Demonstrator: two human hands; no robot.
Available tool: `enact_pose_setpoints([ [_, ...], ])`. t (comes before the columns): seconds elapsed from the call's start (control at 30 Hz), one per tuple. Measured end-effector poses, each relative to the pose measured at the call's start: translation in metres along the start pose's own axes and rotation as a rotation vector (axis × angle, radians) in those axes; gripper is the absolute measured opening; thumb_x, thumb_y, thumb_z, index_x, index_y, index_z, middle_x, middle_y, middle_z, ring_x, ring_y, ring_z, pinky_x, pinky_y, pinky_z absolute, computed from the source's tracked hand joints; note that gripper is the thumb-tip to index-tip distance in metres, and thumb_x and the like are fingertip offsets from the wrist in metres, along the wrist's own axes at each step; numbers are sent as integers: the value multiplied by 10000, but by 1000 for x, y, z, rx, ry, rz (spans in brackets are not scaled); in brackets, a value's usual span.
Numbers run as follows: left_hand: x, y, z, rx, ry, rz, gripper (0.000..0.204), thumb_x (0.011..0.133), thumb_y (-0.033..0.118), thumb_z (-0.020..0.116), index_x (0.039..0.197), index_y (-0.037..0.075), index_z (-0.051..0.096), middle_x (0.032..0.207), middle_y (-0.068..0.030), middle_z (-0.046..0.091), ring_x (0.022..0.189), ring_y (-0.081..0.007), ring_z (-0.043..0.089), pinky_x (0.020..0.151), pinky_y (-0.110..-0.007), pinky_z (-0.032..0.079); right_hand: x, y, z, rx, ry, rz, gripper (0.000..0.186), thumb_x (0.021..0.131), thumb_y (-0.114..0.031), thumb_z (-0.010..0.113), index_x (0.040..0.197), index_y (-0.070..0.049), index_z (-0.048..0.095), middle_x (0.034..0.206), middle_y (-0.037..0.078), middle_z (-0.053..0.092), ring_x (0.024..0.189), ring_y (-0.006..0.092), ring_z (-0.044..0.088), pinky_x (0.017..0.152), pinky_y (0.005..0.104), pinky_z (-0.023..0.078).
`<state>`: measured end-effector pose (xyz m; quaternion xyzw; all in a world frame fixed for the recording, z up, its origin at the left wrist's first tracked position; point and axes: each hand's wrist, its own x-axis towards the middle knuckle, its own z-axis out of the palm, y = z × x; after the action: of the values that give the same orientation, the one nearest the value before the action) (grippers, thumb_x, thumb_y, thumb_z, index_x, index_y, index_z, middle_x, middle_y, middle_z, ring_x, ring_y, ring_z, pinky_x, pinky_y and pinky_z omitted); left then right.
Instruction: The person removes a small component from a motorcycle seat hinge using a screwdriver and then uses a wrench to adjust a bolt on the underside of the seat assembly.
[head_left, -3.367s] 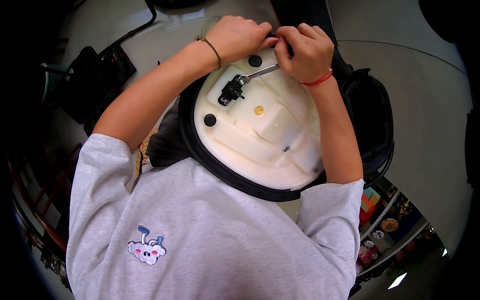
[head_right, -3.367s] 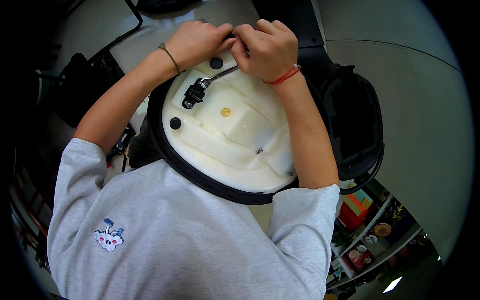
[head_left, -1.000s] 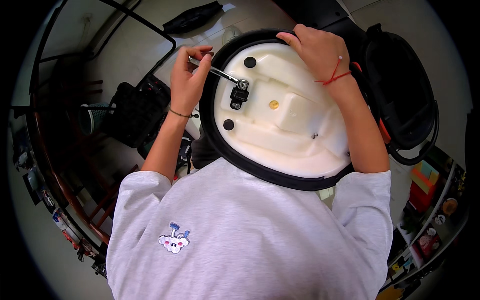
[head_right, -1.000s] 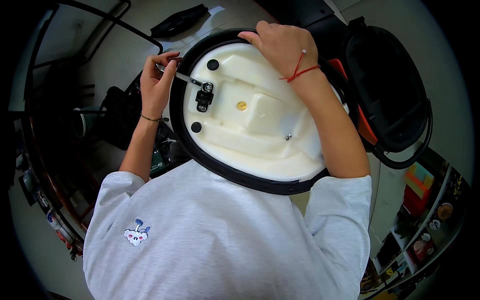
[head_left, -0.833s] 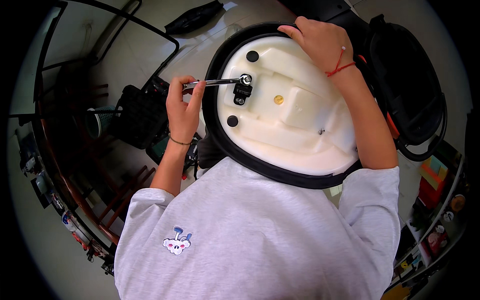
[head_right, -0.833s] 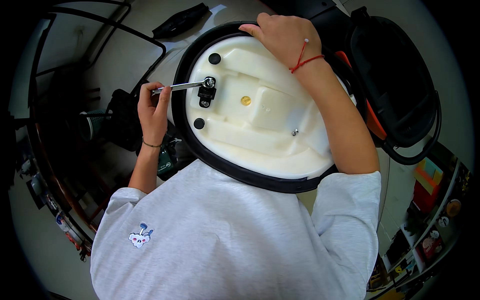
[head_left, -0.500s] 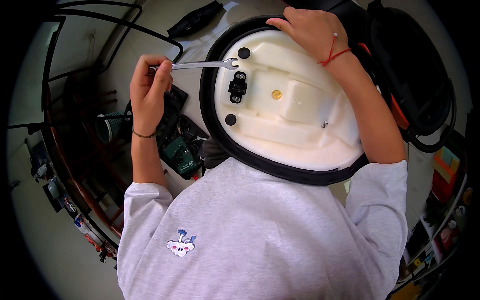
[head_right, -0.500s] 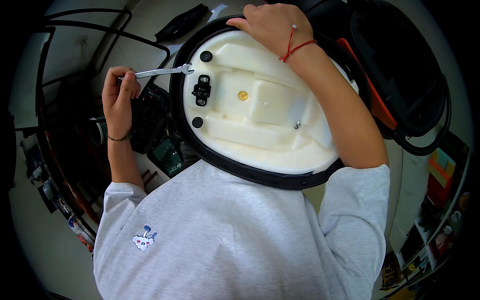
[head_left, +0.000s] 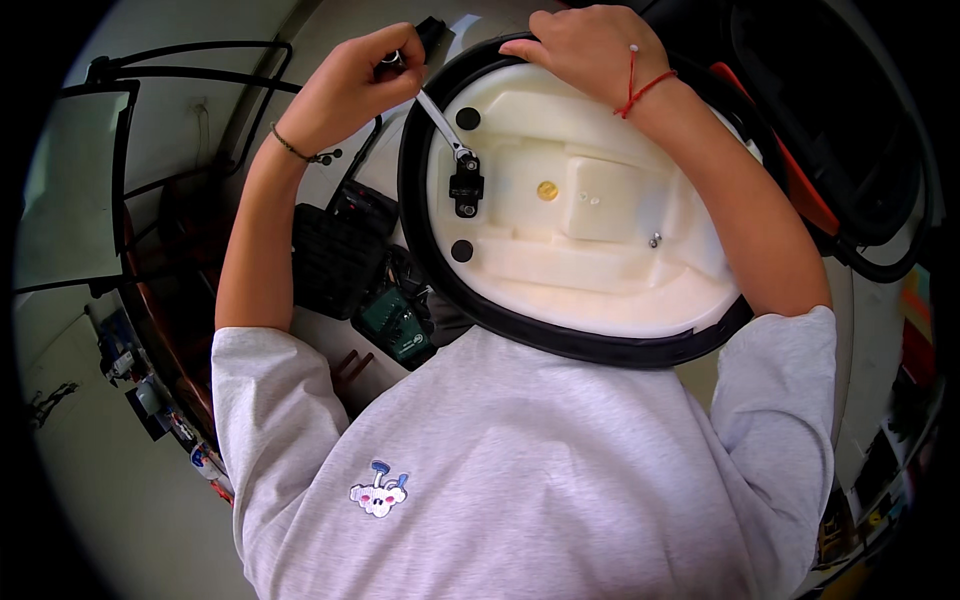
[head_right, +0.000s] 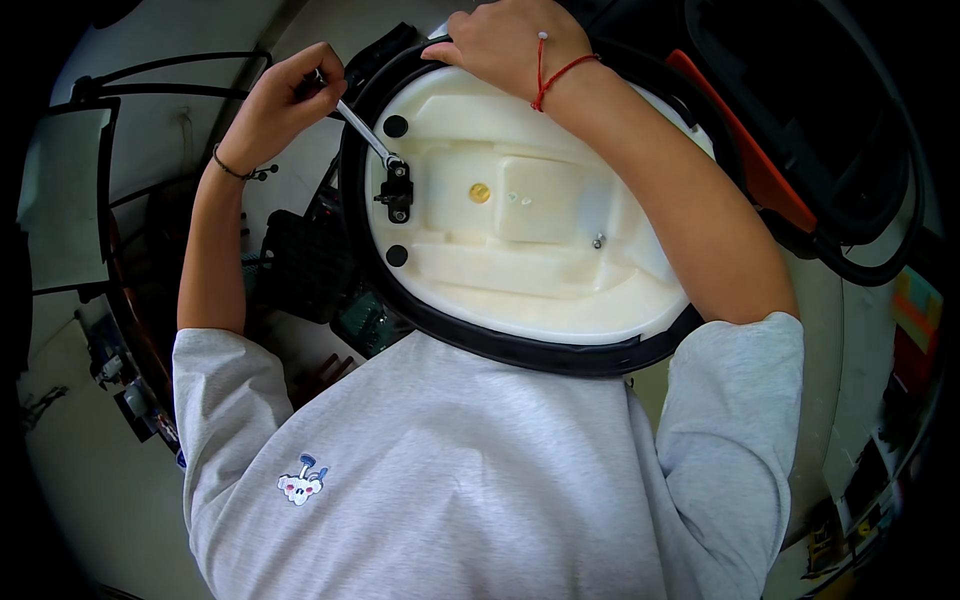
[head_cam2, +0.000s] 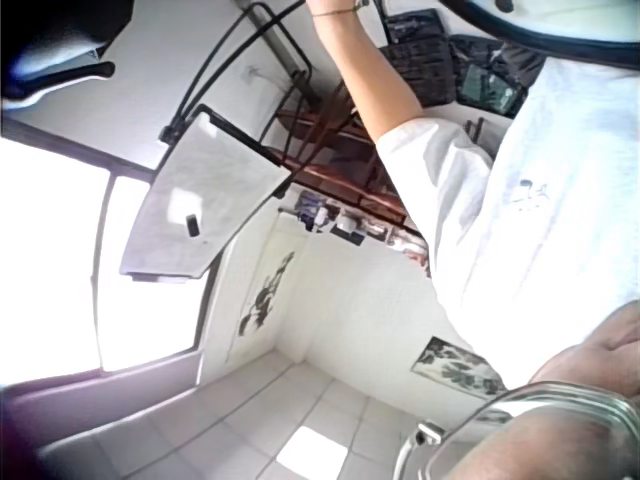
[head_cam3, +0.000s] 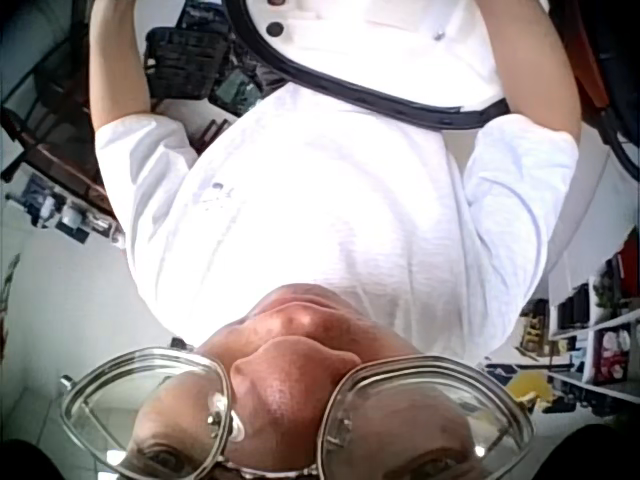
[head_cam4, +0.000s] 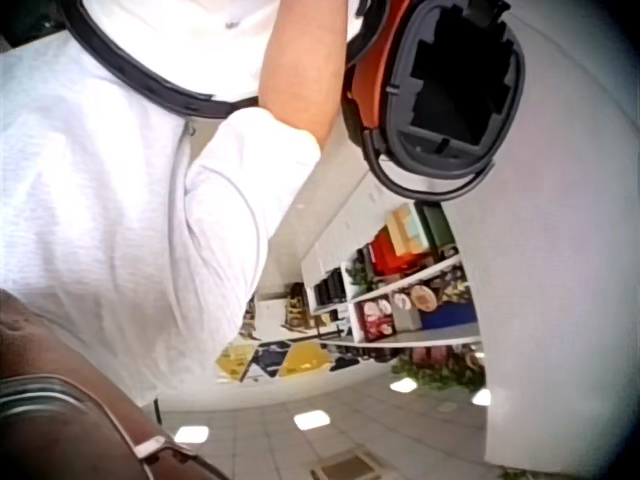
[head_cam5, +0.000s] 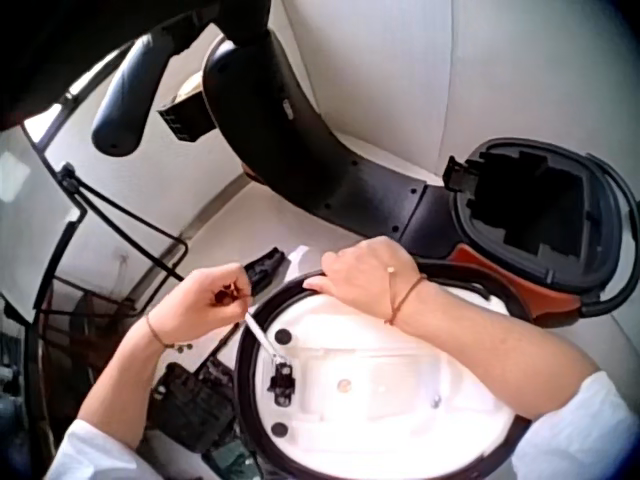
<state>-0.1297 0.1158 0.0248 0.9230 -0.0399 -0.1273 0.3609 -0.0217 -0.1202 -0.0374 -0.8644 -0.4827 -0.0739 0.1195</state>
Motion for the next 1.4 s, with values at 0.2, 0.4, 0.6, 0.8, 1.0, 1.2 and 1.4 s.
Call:
enact_pose_setpoints([
  [0.2,22,6,2,-7,-143,66,69,880,56,591,867,35,527,690,27,452,621,-46,379,561,-225,341,2,-3,0,42,5,-41,482,938,-491,523,740,-86,694,721,123,699,665,277,697,610,391,540],
  [0.4,39,21,9,123,-200,152,149,927,123,623,852,37,528,639,19,413,580,-58,347,523,-241,311,3,0,8,-1,-36,-50,470,948,-496,505,778,-99,689,731,116,704,679,272,704,624,387,545],
  [0.6,54,36,30,116,-255,274,221,958,199,631,836,28,561,613,-10,404,555,-106,349,515,-286,326,4,2,13,41,-62,-37,268,904,-315,540,807,-112,686,754,114,713,718,275,715,655,397,557],
  [0.8,58,37,39,175,-187,336,257,973,237,617,850,16,571,603,-55,393,544,-141,352,516,-310,332,3,5,12,79,-52,-45,265,898,-315,547,804,-109,683,767,119,716,738,274,718,666,399,560],
  [1.0,25,14,22,195,22,140,249,989,202,600,839,11,543,612,-32,364,562,-105,312,511,-288,297,2,-5,-1,0,-35,-50,478,939,-505,516,778,-88,684,735,118,705,701,270,710,640,380,551],
  [1.2,-74,-31,19,-191,156,-284,158,995,141,583,935,-5,583,739,53,459,669,-30,361,581,-198,307,4,3,0,-65,-121,-46,481,941,-502,517,770,-87,692,703,115,693,652,270,703,586,380,544],
  [1.4,-159,-10,70,-588,145,-552,140,1010,145,565,987,10,592,749,25,540,650,-32,439,570,-183,329,1,2,5,11,-24,-3,493,932,-516,529,755,-82,686,668,115,681,634,267,699,580,383,544],
])
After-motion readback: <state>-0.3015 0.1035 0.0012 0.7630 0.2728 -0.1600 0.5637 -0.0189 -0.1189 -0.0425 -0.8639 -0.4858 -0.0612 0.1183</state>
